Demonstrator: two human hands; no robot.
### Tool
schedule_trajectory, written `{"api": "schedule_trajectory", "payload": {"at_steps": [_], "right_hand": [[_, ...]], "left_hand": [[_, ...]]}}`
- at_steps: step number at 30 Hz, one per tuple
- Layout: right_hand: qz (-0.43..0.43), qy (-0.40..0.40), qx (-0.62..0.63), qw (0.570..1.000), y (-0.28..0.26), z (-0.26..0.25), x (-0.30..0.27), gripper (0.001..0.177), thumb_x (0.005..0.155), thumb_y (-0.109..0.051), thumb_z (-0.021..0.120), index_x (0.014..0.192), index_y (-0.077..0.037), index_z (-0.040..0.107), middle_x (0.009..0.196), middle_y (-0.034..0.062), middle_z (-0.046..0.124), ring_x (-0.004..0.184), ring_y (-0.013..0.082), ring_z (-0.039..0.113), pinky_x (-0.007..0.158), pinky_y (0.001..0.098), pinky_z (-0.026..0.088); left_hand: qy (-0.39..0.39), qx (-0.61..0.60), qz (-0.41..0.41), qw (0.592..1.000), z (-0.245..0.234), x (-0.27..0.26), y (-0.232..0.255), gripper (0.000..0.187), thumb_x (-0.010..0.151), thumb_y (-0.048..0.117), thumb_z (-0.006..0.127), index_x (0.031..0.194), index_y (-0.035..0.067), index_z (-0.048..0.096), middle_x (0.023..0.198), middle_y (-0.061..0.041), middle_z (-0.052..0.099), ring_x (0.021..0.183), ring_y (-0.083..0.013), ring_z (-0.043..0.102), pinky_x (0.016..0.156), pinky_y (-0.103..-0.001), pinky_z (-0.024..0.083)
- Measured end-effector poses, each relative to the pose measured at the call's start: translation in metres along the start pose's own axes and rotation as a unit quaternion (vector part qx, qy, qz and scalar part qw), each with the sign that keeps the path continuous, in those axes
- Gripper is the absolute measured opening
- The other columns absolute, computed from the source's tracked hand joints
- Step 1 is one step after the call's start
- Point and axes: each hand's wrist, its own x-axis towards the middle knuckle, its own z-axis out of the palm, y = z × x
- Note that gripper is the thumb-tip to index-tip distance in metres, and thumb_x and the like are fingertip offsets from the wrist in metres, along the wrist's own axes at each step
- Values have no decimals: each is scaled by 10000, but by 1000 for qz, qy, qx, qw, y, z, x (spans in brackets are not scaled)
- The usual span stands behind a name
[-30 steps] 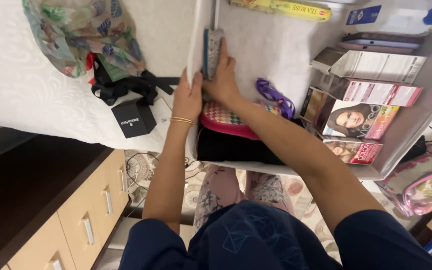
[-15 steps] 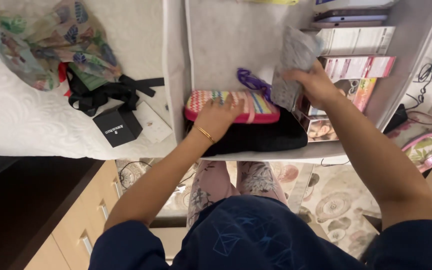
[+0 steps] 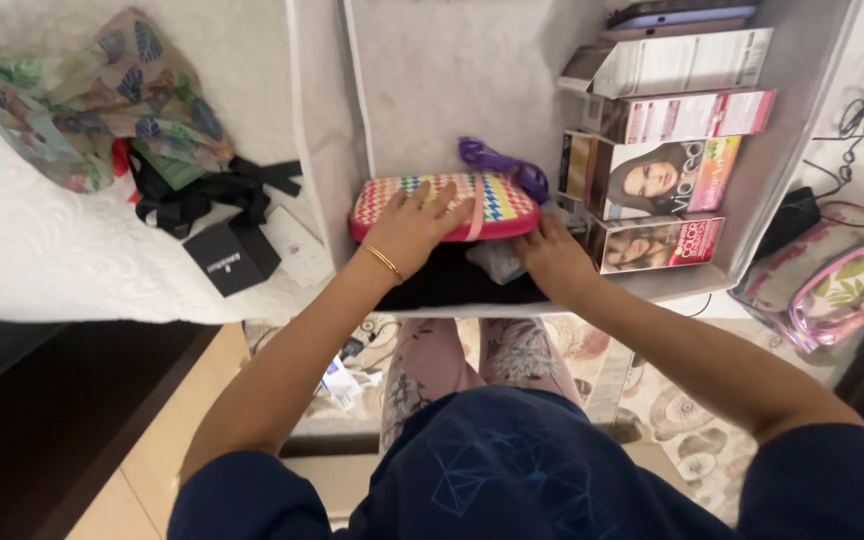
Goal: Organizing various items including hair products, electronics, and bags into a storage container on a bed.
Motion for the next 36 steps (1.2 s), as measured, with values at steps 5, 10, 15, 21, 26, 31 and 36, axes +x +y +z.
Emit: {"api": "schedule_trajectory", "payload": {"at_steps": [5,10,15,21,26,31,36], "right_hand": [[46,-49,-105,992,-1,31,2,426,862,-164,591,1257,-17,651,1302,193,639,1290,344,557,1189,478,365],[69,48,-1,996,-4,-7,-13,418,889,-221,629,1225,27,644,1307,218,629,1243,391,587,1111,461,435],[158,44,73,984,3,-7,-27,546,917,-254,664,1310,118,598,1380,303,571,1016,414,682,839,436,563],[182,49,259,947,52,-32,-31,361,900,-97,637,1257,-65,681,1187,185,704,995,408,708,895,483,564],[160,174,326,915,72,-20,58,434,890,-126,725,1292,-19,601,1205,251,646,1089,436,628,921,491,527],[183,87,230,952,63,-24,97,523,849,-97,689,1359,-89,572,1234,248,597,1084,480,591,884,526,523],[144,-36,-12,989,73,14,43,322,930,-171,635,1249,-134,634,1236,180,606,1145,468,586,921,529,556]], "left_hand": [[-48,-13,5,999,7,-25,22,692,985,195,576,1612,313,309,1641,-141,333,1416,-436,419,1097,-662,359],[-192,-153,-26,969,-49,-1,23,820,860,315,715,1551,309,274,1639,-143,174,1472,-469,220,1125,-709,214],[-266,-128,44,954,-36,20,24,922,806,110,699,1589,344,272,1707,-90,135,1537,-450,153,1178,-686,184],[-331,-32,103,938,-36,26,32,995,774,131,721,1609,334,219,1700,-124,68,1512,-483,97,1124,-707,179],[-356,-301,54,883,-8,69,3,753,863,712,628,1411,197,584,1590,-187,424,1456,-390,465,1221,-433,394],[-303,-248,-47,919,-16,85,29,947,806,769,634,1478,121,477,1527,-233,434,1398,-430,465,1179,-438,381],[-307,-168,-112,930,-30,86,58,1255,682,811,705,1574,97,183,1654,-247,84,1460,-485,205,1095,-645,259]]}}
